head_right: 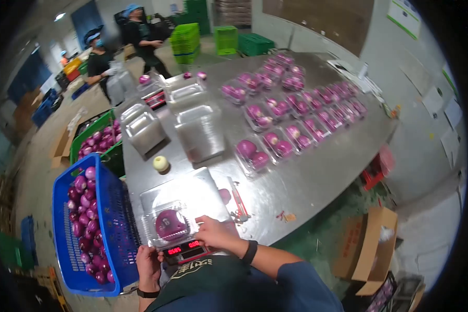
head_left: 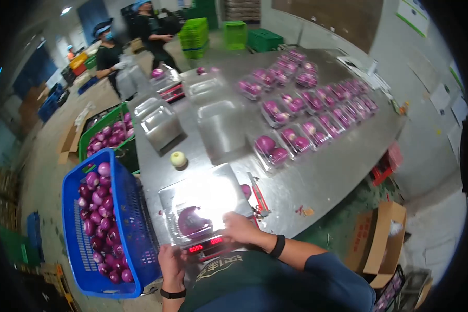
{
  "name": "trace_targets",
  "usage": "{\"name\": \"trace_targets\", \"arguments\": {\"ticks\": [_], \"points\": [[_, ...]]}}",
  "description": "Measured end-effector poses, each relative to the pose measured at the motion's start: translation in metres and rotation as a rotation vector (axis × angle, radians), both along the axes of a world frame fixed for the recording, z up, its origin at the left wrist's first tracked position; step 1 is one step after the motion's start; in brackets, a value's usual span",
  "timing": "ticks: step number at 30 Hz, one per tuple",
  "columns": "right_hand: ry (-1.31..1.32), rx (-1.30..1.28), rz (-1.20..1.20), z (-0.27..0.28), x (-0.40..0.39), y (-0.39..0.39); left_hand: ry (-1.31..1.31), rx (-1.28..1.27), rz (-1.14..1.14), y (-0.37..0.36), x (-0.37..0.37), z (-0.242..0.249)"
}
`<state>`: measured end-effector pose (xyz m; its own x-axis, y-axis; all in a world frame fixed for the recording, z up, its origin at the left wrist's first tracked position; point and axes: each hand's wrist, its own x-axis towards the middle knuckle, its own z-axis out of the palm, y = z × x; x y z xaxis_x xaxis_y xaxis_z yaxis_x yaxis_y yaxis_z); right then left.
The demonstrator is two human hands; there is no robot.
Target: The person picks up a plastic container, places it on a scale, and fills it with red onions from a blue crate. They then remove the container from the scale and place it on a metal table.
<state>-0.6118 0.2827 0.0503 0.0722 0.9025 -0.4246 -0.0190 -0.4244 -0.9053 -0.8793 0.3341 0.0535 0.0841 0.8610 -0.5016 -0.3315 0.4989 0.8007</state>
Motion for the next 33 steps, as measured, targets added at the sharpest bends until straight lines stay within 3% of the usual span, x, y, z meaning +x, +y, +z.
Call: {"name": "trace_targets", "arguments": {"ticks": [3, 16, 28, 31, 33], "points": [[0.174, 0.035, -0.087, -0.013, 0.011, 0.002, -0.014, -0.001, -0.035, 0.001, 0.003, -0.008], [0.240, -0.018, -0.127, 0.001, 0.059, -0.015, -0.014, 0.024, -0.181, 0.005, 0.048, -0.008], [0.132, -0.084, -0.071, -0.012, 0.098, -0.020, -0.020, -0.015, -0.228, 0.002, 0.080, -0.005], [0.062, -0.087, 0.022, 0.000, 0.118, -0.027, -0.033, -0.030, -0.260, 0.003, 0.091, -0.002], [0.042, -0.030, -0.045, 0.008, 0.123, -0.035, -0.024, -0.032, -0.303, 0.004, 0.100, -0.001]]}}
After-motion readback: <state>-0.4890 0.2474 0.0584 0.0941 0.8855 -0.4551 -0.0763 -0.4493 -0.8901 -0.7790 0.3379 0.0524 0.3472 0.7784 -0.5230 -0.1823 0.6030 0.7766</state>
